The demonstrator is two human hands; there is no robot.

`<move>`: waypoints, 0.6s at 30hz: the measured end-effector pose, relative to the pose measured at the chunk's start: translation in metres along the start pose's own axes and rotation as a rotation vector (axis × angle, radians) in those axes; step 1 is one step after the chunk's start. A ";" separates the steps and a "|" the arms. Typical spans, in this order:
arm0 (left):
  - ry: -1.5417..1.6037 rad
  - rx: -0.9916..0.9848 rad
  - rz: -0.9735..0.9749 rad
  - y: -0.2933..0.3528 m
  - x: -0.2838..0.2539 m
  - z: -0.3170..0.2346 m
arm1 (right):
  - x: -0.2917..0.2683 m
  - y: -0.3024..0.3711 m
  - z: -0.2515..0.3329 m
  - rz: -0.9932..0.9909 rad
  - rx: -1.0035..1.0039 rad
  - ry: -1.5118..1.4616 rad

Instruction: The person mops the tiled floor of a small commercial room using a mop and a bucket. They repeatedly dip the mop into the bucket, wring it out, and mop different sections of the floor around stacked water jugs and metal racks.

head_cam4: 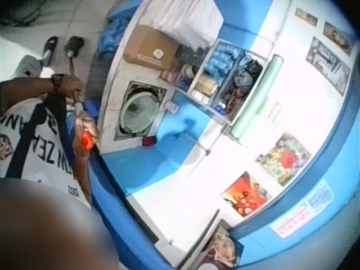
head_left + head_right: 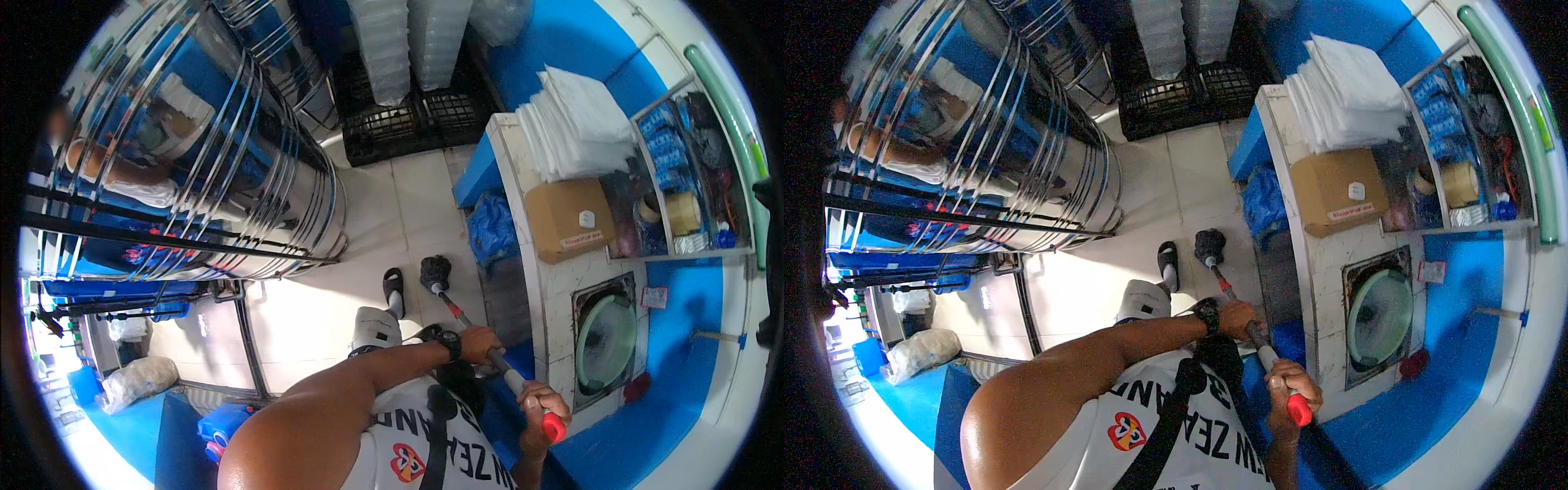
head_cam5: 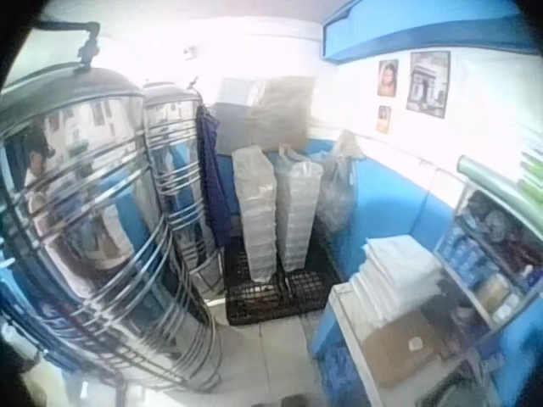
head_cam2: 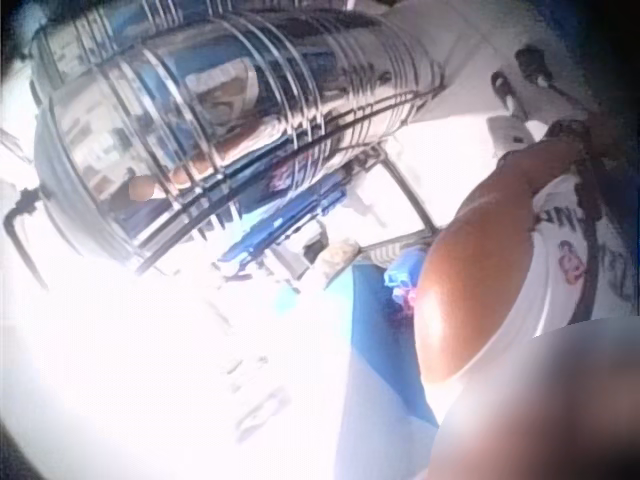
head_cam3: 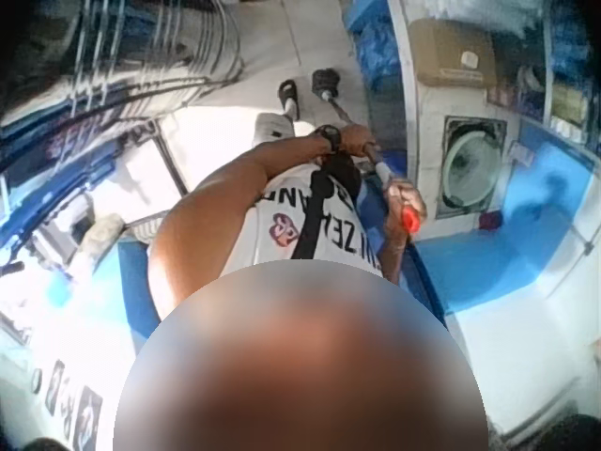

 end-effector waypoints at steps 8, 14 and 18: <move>-0.190 -0.267 -0.008 0.055 -0.018 0.073 | 0.032 0.048 -0.051 0.088 -0.114 -0.065; -0.277 -0.291 -0.226 0.067 -0.108 0.160 | 0.102 0.011 -0.110 0.138 -0.058 0.184; -0.397 -0.373 -0.281 0.080 -0.172 0.220 | 0.168 -0.025 -0.144 0.064 0.030 -0.049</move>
Point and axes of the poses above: each hand's wrist, its own y-axis away from the middle knuckle, its own x-axis out of the palm, z = x × y, the point moved 8 cm from there along -y, towards the middle knuckle, and after that the axes turned 2 degrees about -x, right-handed, at the moved point
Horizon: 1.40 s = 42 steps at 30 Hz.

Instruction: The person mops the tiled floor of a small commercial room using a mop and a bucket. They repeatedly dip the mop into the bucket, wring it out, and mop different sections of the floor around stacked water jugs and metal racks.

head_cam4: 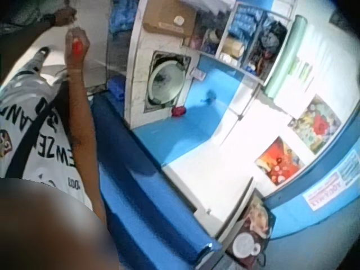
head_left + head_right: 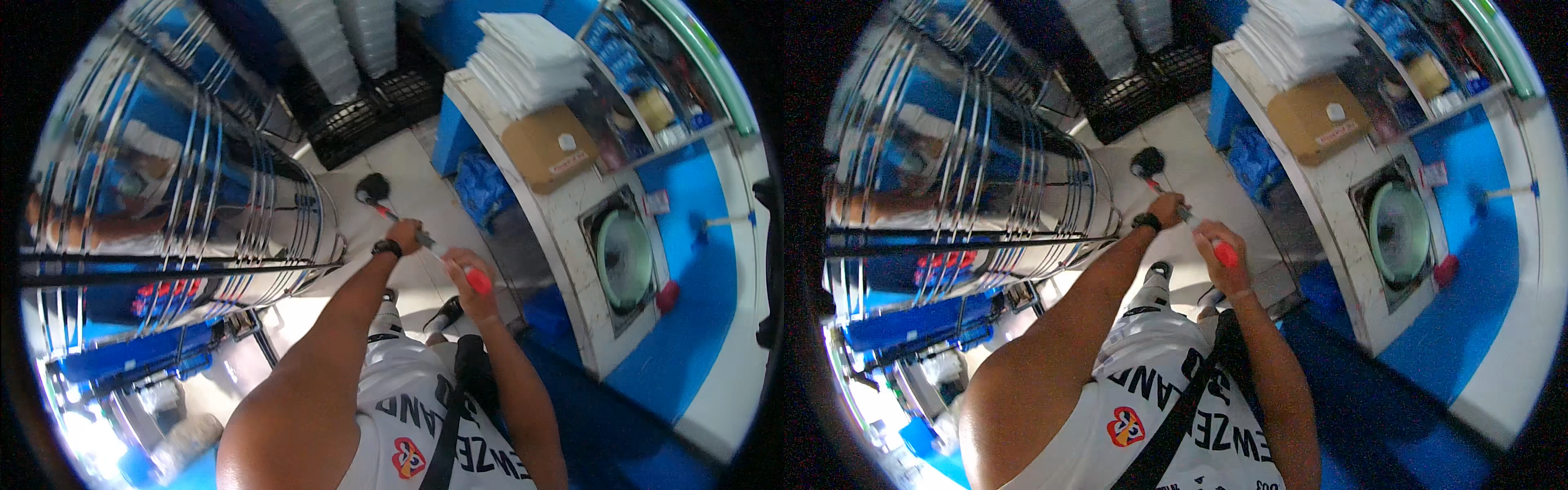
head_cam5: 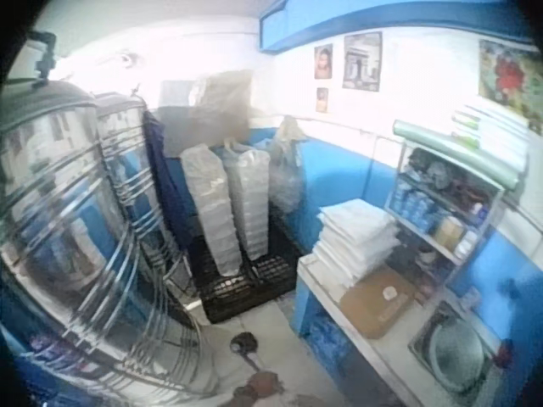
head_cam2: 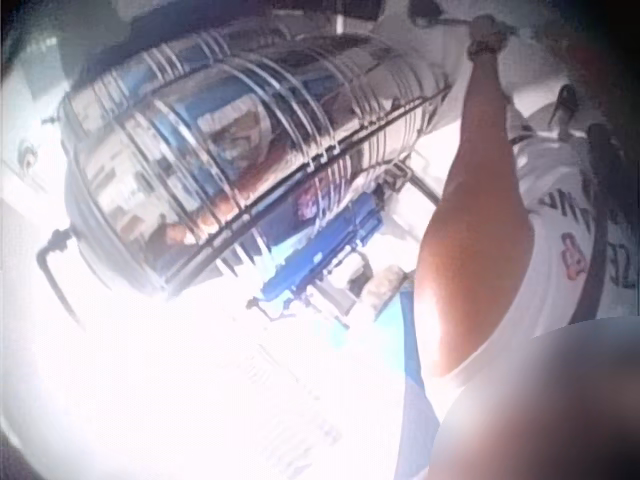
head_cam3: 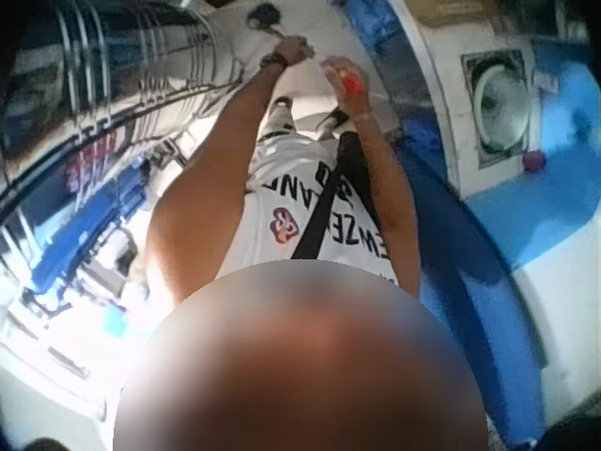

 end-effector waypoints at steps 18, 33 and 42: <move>0.176 0.530 0.410 0.210 0.105 -0.127 | -0.004 0.256 0.139 -0.734 0.317 0.191; 0.101 0.963 1.125 0.344 0.174 -0.258 | 0.017 0.355 0.223 -1.184 0.325 0.421; -0.091 0.882 1.023 0.284 0.163 -0.204 | 0.021 0.368 0.173 -1.237 0.234 0.350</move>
Point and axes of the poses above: each hand's wrist, its own y-axis away from the middle knuckle, its own x-axis out of the palm, z = x × y, the point moved 8 cm from there along -y, towards the middle knuckle, and after that the axes turned 2 degrees about -x, right-handed, at the moved point
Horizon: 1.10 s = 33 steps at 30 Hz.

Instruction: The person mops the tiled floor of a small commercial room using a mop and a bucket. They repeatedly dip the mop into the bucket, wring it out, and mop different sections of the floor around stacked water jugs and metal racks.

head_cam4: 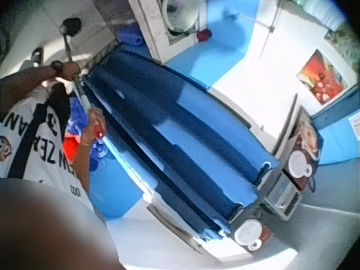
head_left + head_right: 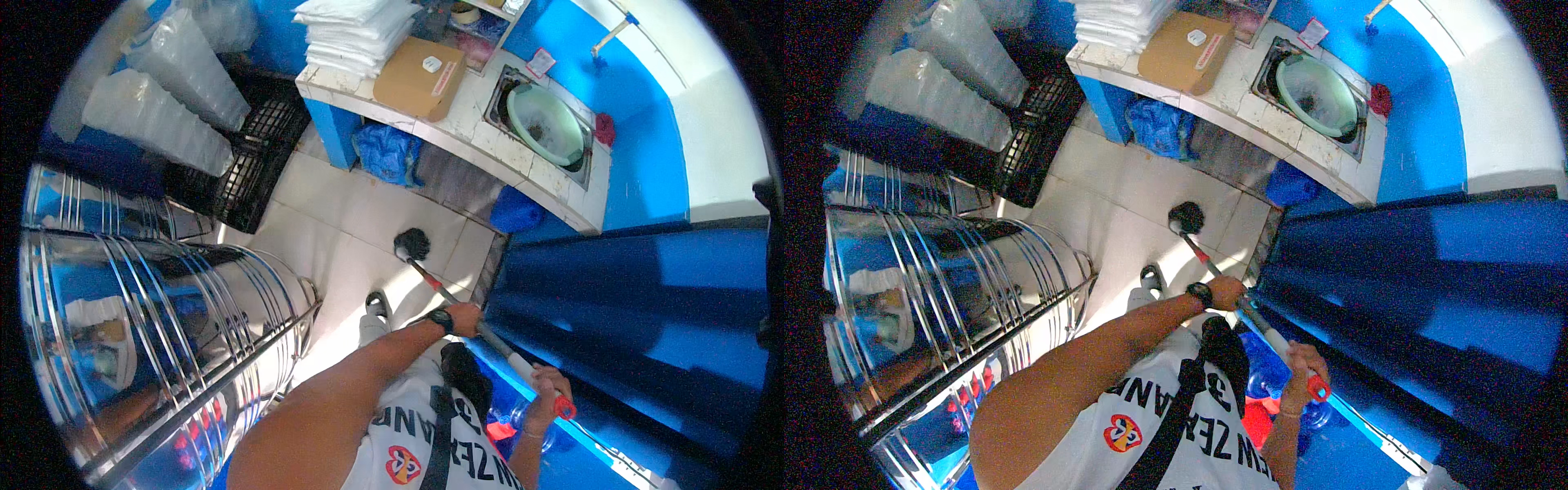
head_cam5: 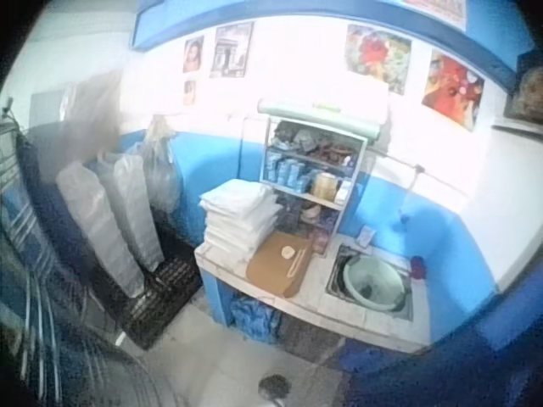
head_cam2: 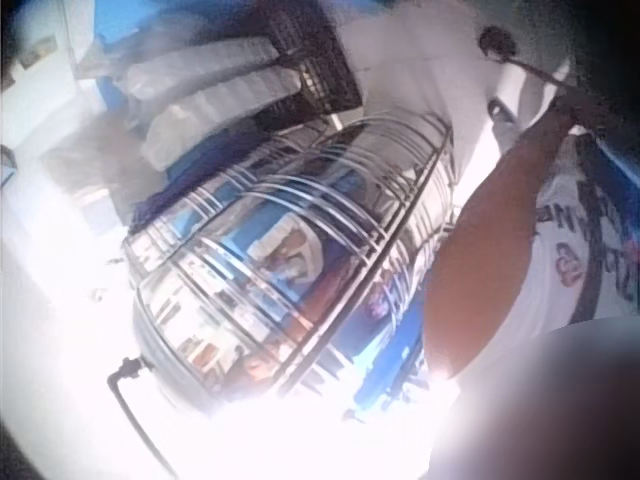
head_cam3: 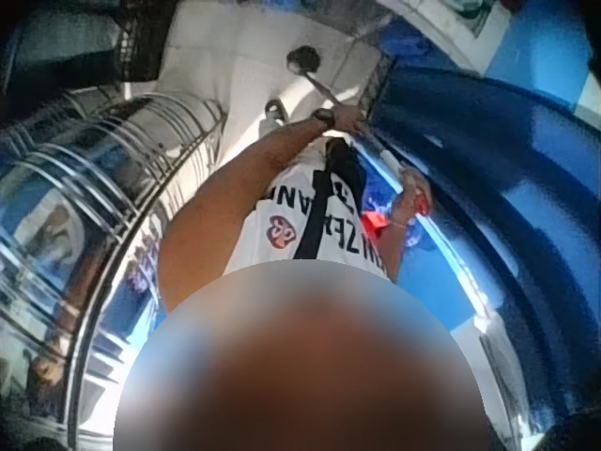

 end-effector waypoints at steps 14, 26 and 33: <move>0.267 -0.172 -0.742 0.035 -0.175 0.072 | 0.096 -0.127 0.054 0.457 -0.271 -0.284; 0.498 0.242 -0.923 0.071 -0.505 -0.199 | 0.136 -0.251 -0.043 0.669 -0.114 0.028; 0.598 0.748 -0.756 0.095 -0.625 -0.356 | 0.206 -0.292 -0.013 0.711 -0.307 -0.085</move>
Point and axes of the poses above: each hand's wrist, its own y-axis away from the middle knuckle, its own x-axis out of the palm, z = x × y, the point moved 8 cm from there along -y, towards the middle knuckle, and after that the axes turned 2 degrees about -x, right-handed, at the moved point
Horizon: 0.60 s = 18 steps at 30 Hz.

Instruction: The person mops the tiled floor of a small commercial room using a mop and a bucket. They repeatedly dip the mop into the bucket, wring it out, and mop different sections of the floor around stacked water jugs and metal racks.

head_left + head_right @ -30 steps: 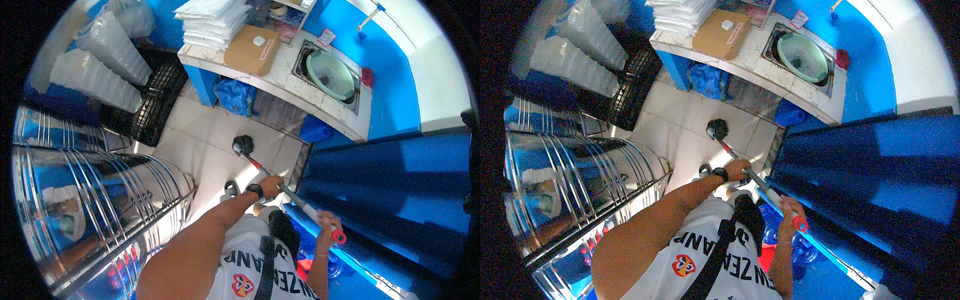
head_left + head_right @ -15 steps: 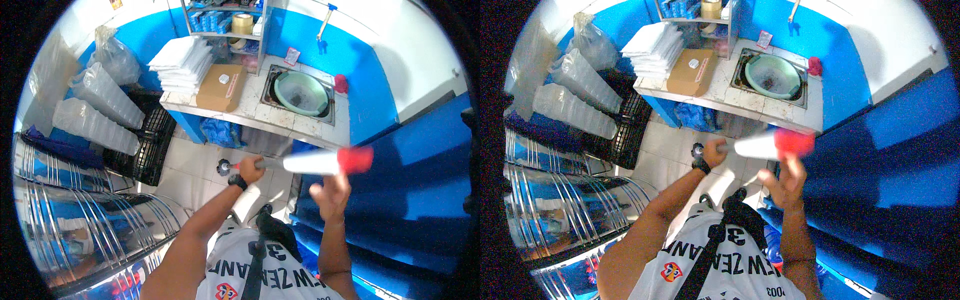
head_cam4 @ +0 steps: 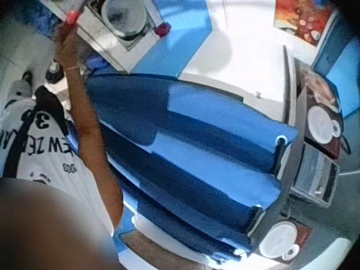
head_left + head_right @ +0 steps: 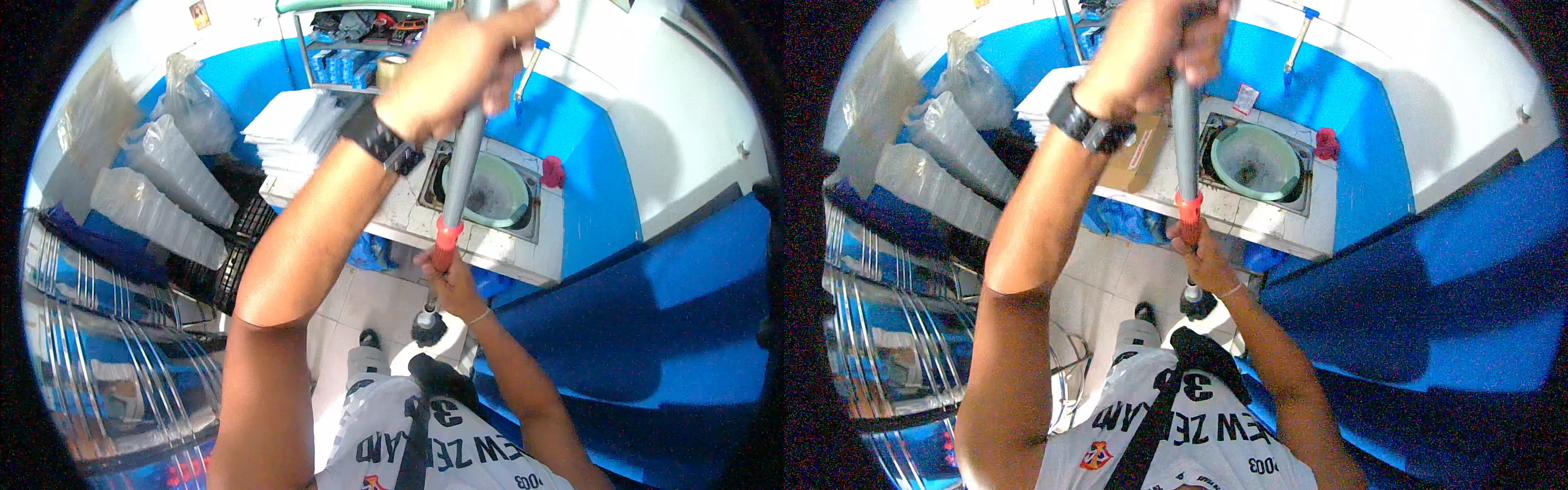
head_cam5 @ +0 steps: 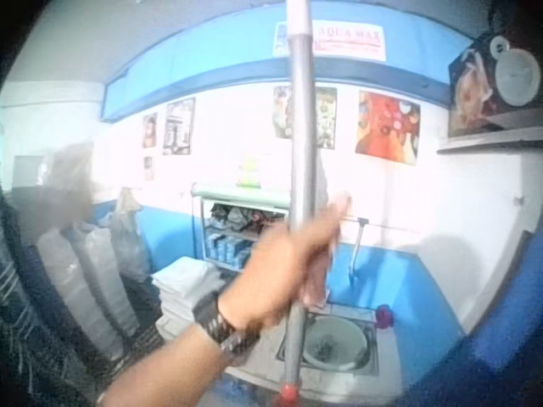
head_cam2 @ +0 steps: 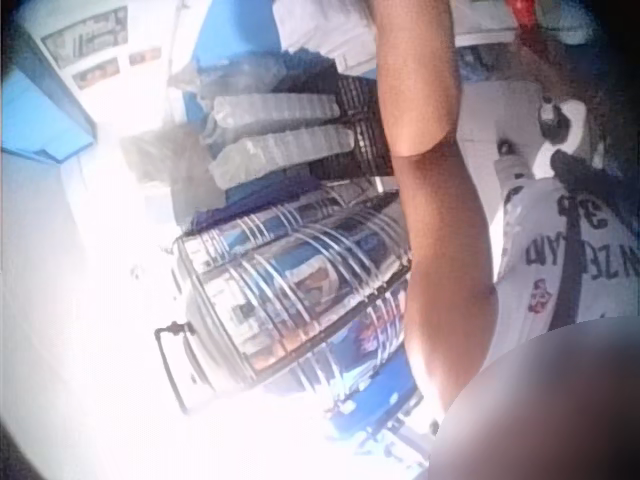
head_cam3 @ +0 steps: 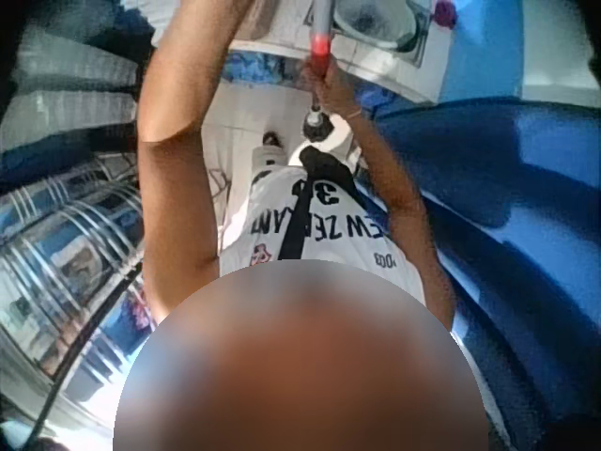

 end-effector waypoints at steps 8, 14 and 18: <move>-0.103 0.284 0.003 -0.004 -0.056 0.103 | -0.135 -0.081 0.160 -0.391 -0.154 0.043; -0.300 -0.211 0.138 0.107 0.014 0.297 | -0.237 -0.137 0.287 -0.779 -0.443 0.491; -0.091 -0.024 -0.011 0.053 0.081 0.304 | -0.279 -0.164 0.335 -0.883 -0.597 0.524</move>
Point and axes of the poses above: each hand's wrist, its own y-axis away from the middle knuckle, its own x-axis out of the palm, z = x × y, the point moved 8 cm from there along -y, towards the middle knuckle, and after that the axes turned 2 degrees about -x, right-handed, at the moved point
